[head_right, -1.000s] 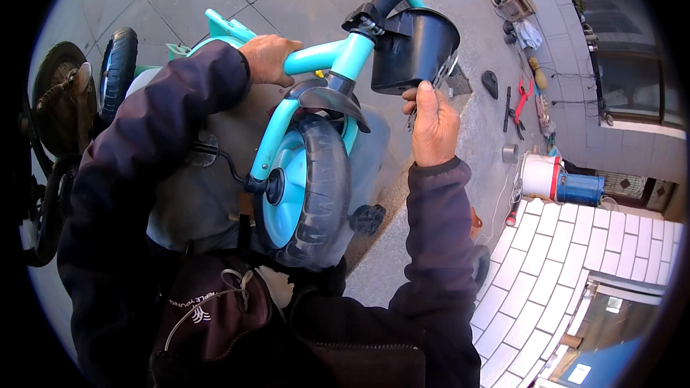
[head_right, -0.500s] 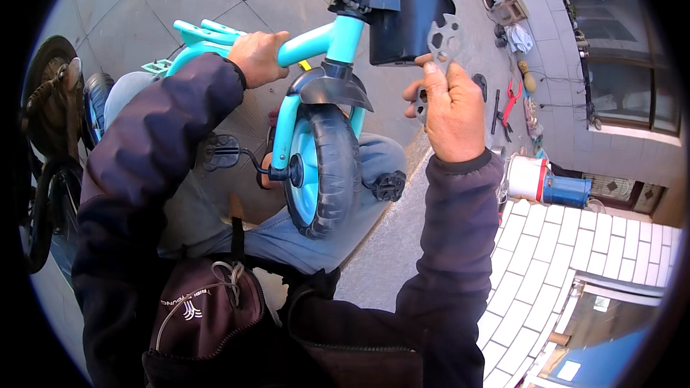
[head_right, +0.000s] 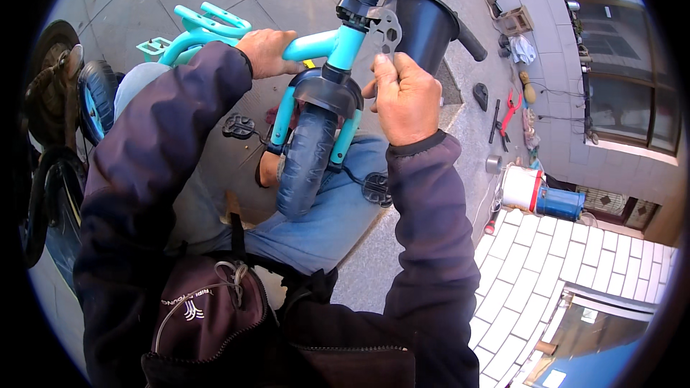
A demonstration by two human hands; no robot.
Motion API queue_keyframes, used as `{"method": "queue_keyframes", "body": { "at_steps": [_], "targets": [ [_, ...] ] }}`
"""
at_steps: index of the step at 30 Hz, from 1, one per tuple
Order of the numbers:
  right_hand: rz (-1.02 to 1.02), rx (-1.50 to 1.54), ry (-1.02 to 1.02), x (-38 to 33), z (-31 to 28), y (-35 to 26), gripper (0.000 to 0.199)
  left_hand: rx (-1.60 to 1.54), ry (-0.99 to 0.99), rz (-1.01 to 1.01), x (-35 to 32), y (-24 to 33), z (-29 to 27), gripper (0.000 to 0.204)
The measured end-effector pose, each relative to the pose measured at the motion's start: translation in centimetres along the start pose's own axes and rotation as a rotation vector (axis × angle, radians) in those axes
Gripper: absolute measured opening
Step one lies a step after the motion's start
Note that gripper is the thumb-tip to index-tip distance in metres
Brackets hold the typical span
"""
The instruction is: The person assembles a teal tricycle by attaching the handlebar assembly to the frame and securing it with a wrench. They then attach a black plastic basket to the handlebars and tighten the mounting bolts.
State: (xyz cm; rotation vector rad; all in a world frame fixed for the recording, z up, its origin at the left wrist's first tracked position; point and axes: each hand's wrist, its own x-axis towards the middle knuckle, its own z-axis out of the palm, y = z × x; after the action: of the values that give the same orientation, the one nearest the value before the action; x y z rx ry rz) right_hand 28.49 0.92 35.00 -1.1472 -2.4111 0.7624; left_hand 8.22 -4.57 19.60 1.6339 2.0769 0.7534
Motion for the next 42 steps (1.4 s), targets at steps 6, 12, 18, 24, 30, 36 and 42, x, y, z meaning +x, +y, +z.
{"method": "queue_keyframes", "body": {
  "at_steps": [6,12,18,24,30,36,42],
  "targets": [
    [-0.095,0.049,0.064,-0.1,-0.4,1.3,0.030,0.028,-0.011,-0.005,0.1,0.5,-0.4,0.046],
    [-0.180,0.191,0.116,-0.2,-1.9,1.1,0.032,-0.063,-0.076,0.006,-1.0,1.0,-2.4,0.043],
    [-0.152,0.126,0.092,-1.9,-3.2,1.0,0.032,-0.171,-0.083,0.057,-3.6,1.7,-2.5,0.046],
    [-0.373,0.050,0.170,-5.1,-2.5,0.9,0.030,-0.229,-0.081,0.030,-6.8,2.8,-1.7,0.046],
    [-0.235,0.243,0.169,-5.3,-1.7,1.0,0.025,-0.293,-0.135,-0.079,-7.0,2.0,-2.4,0.044],
    [-0.304,0.196,0.119,-4.1,0.0,2.6,0.026,-0.379,-0.071,0.087,-5.1,-0.6,-1.6,0.024],
    [-0.256,0.391,0.077,-4.0,0.4,3.1,0.030,-0.184,-0.161,0.144,-2.1,-3.0,-1.0,0.023]
  ]
}}
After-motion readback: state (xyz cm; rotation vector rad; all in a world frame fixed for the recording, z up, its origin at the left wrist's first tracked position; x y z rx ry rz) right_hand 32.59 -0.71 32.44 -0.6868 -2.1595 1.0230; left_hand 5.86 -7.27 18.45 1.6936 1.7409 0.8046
